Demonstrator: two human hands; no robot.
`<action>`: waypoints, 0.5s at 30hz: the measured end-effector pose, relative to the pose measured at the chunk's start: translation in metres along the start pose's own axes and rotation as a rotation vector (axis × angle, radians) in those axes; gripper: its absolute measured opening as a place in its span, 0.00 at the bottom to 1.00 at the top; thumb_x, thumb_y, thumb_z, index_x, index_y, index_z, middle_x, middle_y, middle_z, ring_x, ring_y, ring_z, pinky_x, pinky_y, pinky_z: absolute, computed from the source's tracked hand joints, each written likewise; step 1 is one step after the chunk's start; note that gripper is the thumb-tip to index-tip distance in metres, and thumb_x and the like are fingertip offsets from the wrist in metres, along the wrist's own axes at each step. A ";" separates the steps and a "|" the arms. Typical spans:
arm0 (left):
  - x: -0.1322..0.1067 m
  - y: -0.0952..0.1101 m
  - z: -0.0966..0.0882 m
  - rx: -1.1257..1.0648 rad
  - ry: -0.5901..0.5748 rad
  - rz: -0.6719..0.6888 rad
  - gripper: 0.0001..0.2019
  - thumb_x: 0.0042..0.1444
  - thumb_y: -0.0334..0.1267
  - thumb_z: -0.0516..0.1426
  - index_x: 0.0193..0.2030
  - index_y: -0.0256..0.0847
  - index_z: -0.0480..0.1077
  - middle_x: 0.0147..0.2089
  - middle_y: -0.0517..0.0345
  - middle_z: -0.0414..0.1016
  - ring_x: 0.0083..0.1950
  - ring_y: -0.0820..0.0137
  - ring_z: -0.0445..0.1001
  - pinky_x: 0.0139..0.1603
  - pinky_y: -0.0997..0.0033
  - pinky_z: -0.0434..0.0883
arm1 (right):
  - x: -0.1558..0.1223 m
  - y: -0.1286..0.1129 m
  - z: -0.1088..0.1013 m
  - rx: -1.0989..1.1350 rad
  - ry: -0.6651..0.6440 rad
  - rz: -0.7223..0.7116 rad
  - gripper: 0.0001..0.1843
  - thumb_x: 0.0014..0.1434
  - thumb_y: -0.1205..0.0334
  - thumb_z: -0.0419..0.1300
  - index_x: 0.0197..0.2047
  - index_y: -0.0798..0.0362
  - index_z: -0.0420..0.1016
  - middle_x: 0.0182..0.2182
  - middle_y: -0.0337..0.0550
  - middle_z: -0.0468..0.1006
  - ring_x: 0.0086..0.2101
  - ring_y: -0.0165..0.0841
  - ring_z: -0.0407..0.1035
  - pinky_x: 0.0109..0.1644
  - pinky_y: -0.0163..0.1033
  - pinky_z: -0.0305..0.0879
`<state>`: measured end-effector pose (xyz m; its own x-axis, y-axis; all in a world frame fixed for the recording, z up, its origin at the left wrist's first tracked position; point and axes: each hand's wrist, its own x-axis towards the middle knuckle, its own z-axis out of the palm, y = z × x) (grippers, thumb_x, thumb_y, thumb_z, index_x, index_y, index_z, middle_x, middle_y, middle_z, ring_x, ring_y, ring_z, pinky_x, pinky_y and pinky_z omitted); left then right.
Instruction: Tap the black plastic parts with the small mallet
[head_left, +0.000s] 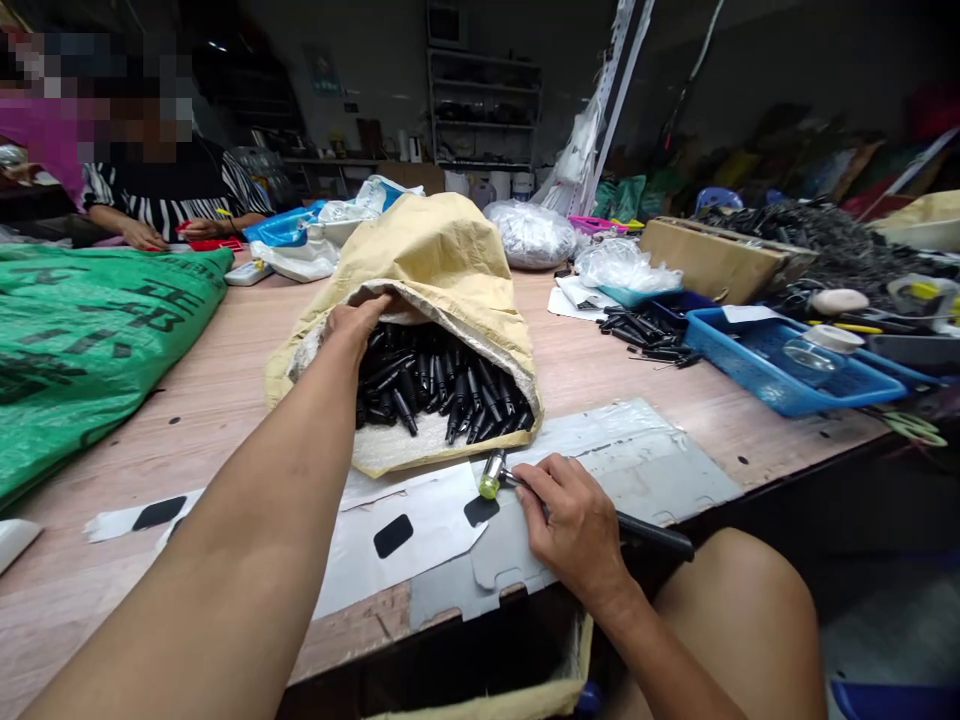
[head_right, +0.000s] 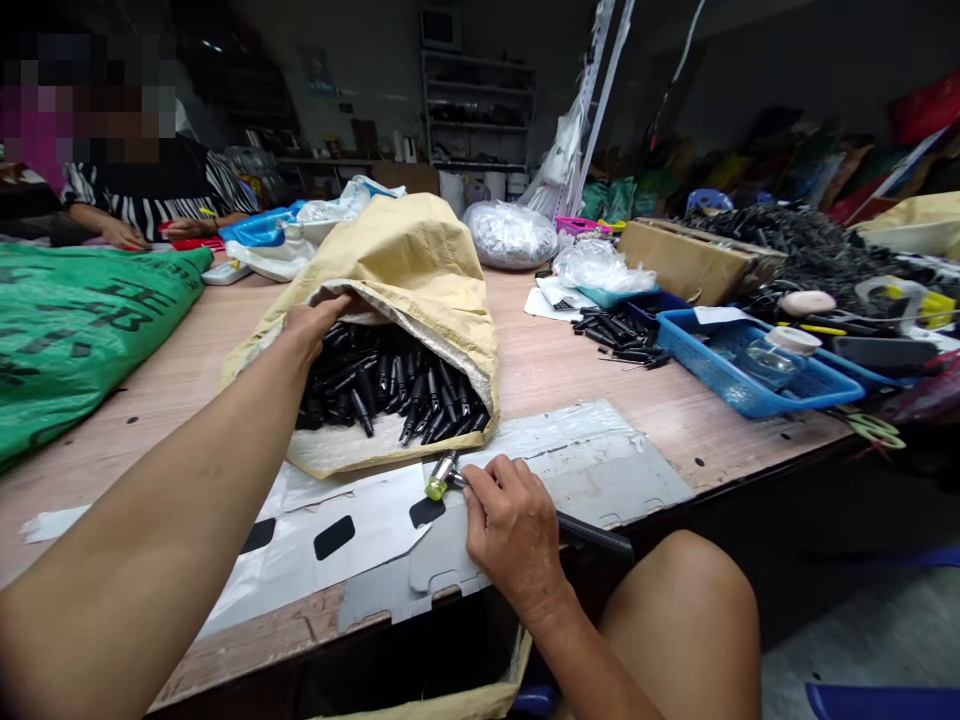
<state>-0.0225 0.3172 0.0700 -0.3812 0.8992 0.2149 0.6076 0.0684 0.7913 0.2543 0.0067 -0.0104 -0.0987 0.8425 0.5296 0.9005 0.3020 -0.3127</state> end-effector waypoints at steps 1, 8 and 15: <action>-0.003 -0.001 0.000 0.014 0.036 -0.056 0.48 0.45 0.66 0.62 0.65 0.30 0.68 0.65 0.31 0.70 0.65 0.39 0.68 0.61 0.41 0.67 | 0.000 -0.001 0.000 -0.005 0.001 0.000 0.12 0.65 0.65 0.58 0.50 0.48 0.78 0.36 0.43 0.75 0.39 0.37 0.67 0.45 0.42 0.63; -0.019 -0.015 -0.008 0.099 0.043 -0.167 0.30 0.48 0.56 0.62 0.52 0.37 0.78 0.54 0.39 0.80 0.56 0.42 0.76 0.54 0.47 0.71 | 0.001 -0.007 -0.001 -0.009 0.011 0.004 0.13 0.65 0.67 0.57 0.50 0.48 0.79 0.36 0.43 0.76 0.39 0.37 0.67 0.46 0.43 0.63; -0.023 -0.016 -0.013 0.142 -0.002 -0.160 0.28 0.48 0.55 0.62 0.52 0.38 0.78 0.55 0.36 0.79 0.55 0.40 0.76 0.52 0.45 0.71 | 0.017 -0.010 -0.024 0.025 -0.109 0.017 0.12 0.63 0.66 0.60 0.49 0.45 0.78 0.39 0.42 0.78 0.41 0.38 0.69 0.45 0.44 0.65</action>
<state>-0.0325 0.2899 0.0596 -0.4794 0.8728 0.0918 0.6316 0.2705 0.7265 0.2535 0.0067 0.0209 -0.1303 0.8908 0.4354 0.8918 0.2971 -0.3411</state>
